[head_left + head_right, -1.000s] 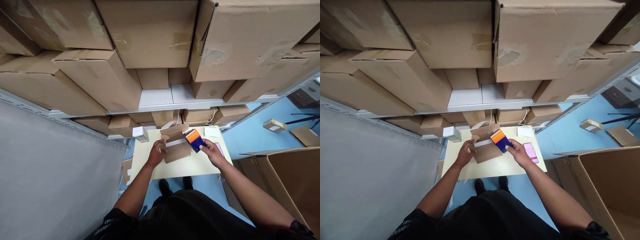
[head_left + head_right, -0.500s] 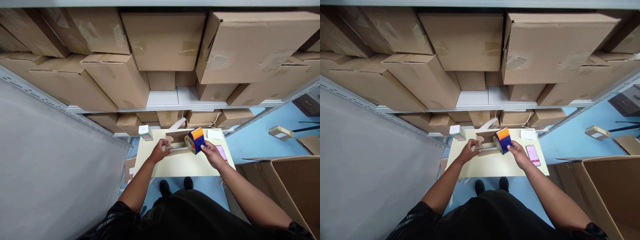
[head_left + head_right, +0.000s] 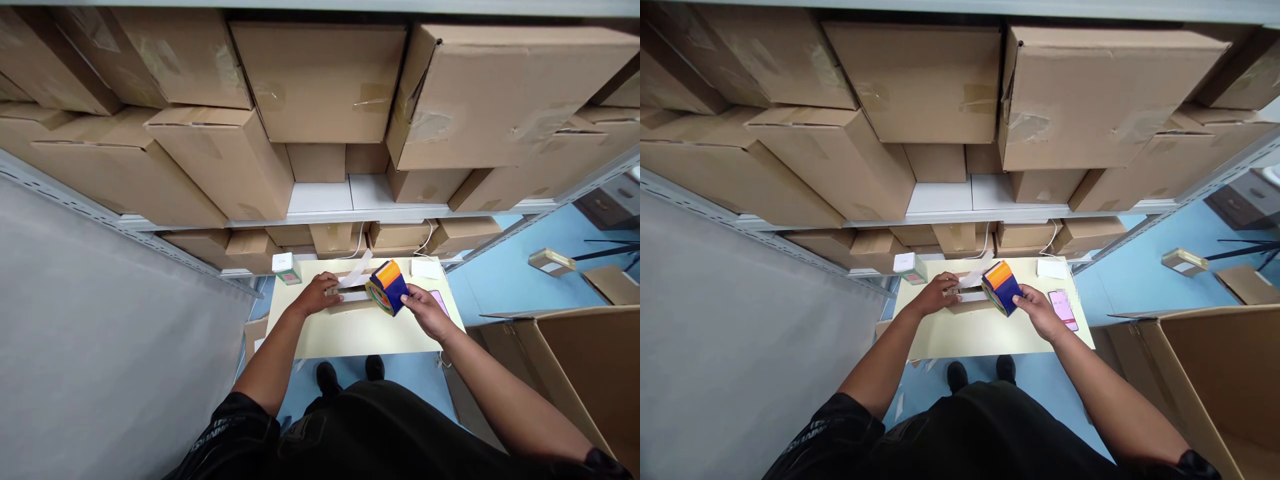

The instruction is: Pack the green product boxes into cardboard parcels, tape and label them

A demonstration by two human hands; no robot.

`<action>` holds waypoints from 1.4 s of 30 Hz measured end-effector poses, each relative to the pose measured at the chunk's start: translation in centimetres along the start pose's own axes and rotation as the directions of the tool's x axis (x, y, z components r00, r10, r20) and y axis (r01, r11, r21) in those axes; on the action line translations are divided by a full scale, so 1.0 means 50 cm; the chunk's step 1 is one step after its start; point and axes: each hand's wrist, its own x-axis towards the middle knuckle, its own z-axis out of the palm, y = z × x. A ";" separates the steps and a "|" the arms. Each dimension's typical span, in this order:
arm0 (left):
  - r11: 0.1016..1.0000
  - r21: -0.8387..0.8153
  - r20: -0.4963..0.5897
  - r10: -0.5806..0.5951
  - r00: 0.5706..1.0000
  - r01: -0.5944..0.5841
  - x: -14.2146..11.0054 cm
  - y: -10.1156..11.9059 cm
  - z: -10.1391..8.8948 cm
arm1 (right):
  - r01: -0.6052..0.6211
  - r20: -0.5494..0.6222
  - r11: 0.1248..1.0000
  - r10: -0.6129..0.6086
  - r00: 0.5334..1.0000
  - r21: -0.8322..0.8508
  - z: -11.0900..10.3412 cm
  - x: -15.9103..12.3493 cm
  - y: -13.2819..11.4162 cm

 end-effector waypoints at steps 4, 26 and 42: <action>0.999 0.027 -0.042 0.042 0.998 -0.040 -0.001 -0.015 0.019 | -0.012 0.025 0.999 0.013 1.000 -0.042 -0.006 0.016 -0.018; 0.936 0.350 -0.247 0.059 0.967 0.033 0.043 0.004 0.080 | -0.117 0.155 0.951 0.167 0.974 -0.285 0.038 0.183 0.010; 0.921 -0.327 -0.465 -0.352 0.812 0.212 0.006 -0.013 0.078 | -0.060 0.143 0.897 0.135 0.980 -0.438 0.047 0.161 0.011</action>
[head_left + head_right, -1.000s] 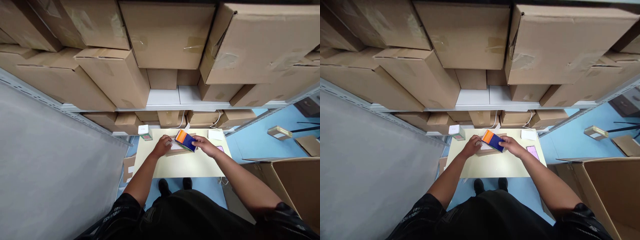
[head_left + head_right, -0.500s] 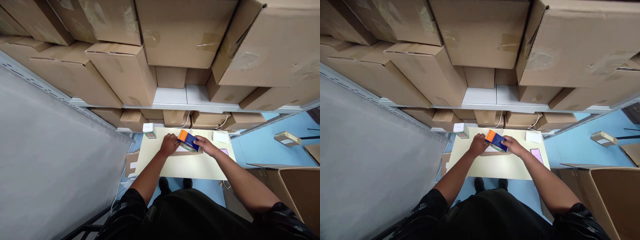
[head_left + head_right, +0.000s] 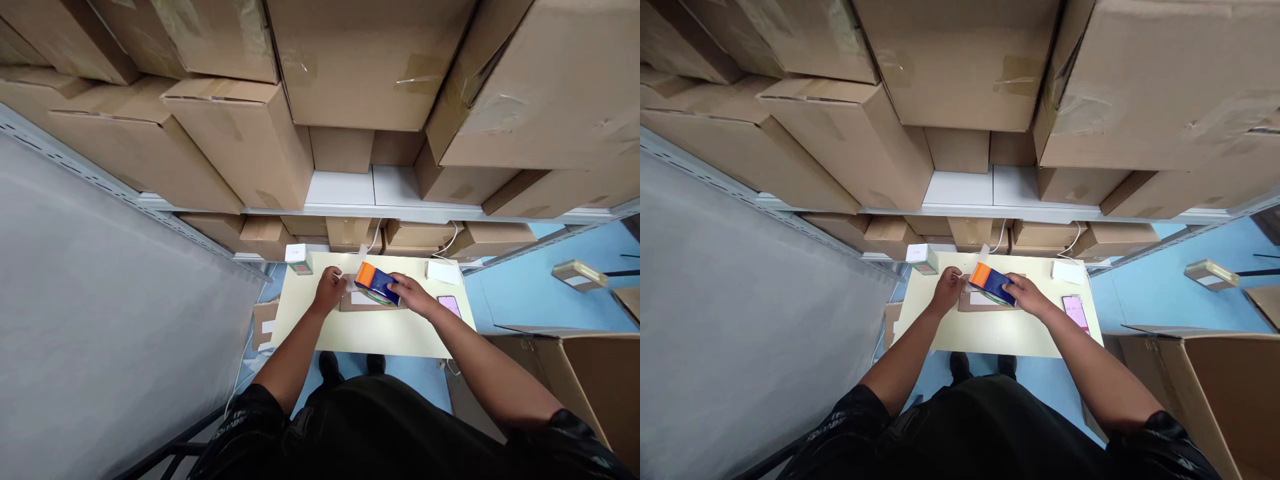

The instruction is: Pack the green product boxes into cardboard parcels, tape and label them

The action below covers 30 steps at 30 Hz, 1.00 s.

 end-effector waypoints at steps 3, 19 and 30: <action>0.989 -0.150 -0.039 -0.020 0.999 0.014 -0.018 0.031 -0.030 | 0.021 0.025 0.999 -0.020 0.999 -0.039 0.001 0.000 -0.006; 0.809 -0.294 0.400 -0.380 0.834 0.510 -0.016 0.082 -0.050 | -0.018 0.133 0.996 0.030 0.991 -0.092 -0.004 0.016 -0.021; 0.965 -0.085 0.298 -0.214 0.930 0.249 -0.016 0.146 -0.082 | -0.011 0.167 0.998 0.022 0.986 -0.066 -0.006 0.018 -0.030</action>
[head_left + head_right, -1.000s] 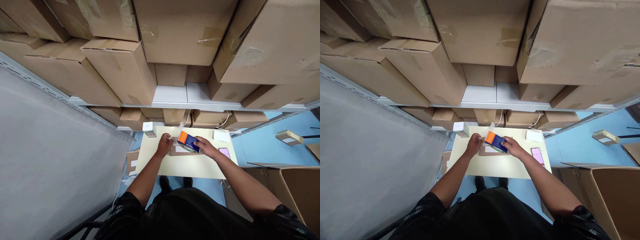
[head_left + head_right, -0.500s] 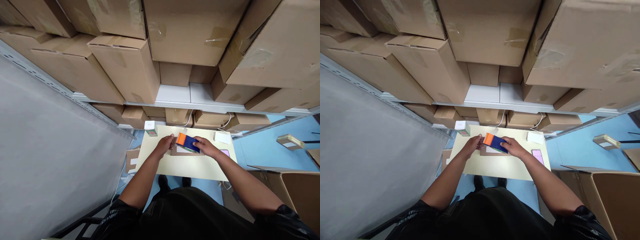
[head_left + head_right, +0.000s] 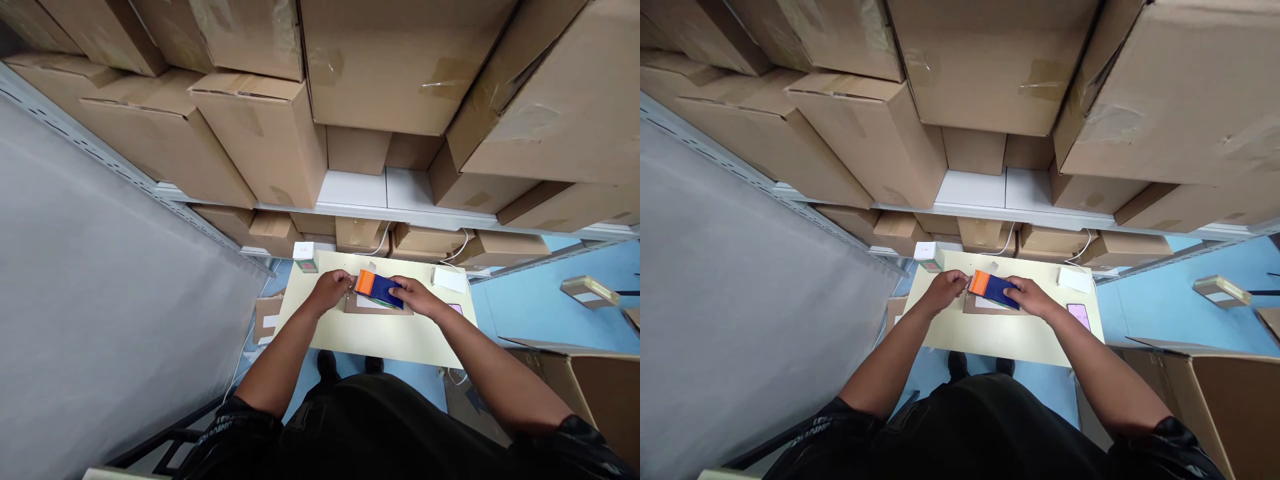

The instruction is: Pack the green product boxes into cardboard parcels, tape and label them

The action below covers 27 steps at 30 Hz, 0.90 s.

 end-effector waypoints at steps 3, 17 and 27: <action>0.992 0.123 -0.028 0.019 0.999 -0.015 -0.006 0.015 -0.006 | 0.007 0.007 1.000 -0.007 1.000 -0.002 0.000 0.001 0.001; 0.995 0.081 -0.176 -0.045 0.983 0.060 -0.008 0.018 -0.093 | 0.008 0.021 1.000 -0.009 1.000 0.005 -0.004 0.015 -0.001; 0.991 -0.041 -0.282 -0.133 0.950 0.127 -0.033 -0.069 -0.123 | -0.004 0.027 1.000 0.004 1.000 -0.008 -0.006 0.014 0.000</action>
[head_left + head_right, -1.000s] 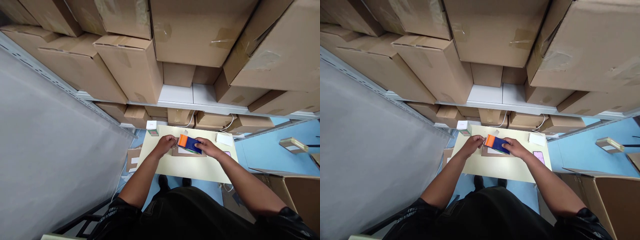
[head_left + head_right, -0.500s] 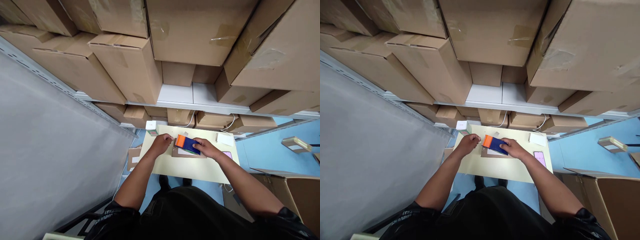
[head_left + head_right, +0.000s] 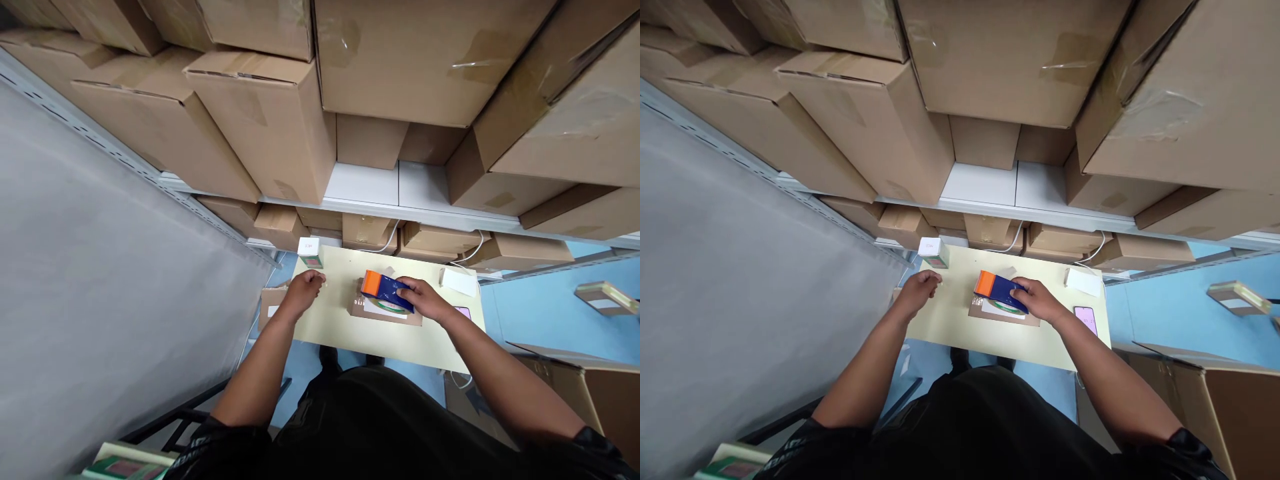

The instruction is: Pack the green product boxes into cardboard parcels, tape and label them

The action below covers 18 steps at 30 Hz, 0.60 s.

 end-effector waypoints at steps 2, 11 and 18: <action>0.999 -0.035 0.023 -0.028 0.999 0.029 0.002 -0.030 0.019 | -0.007 0.009 1.000 0.007 1.000 -0.002 -0.002 -0.007 -0.003; 0.999 -0.041 0.070 0.000 0.998 0.003 0.020 -0.053 0.060 | -0.046 -0.039 0.950 0.035 0.999 -0.307 -0.040 -0.039 -0.025; 0.999 0.023 0.064 -0.033 0.997 0.032 0.033 -0.078 0.106 | -0.114 -0.066 0.884 0.094 0.993 -0.453 -0.051 -0.023 -0.063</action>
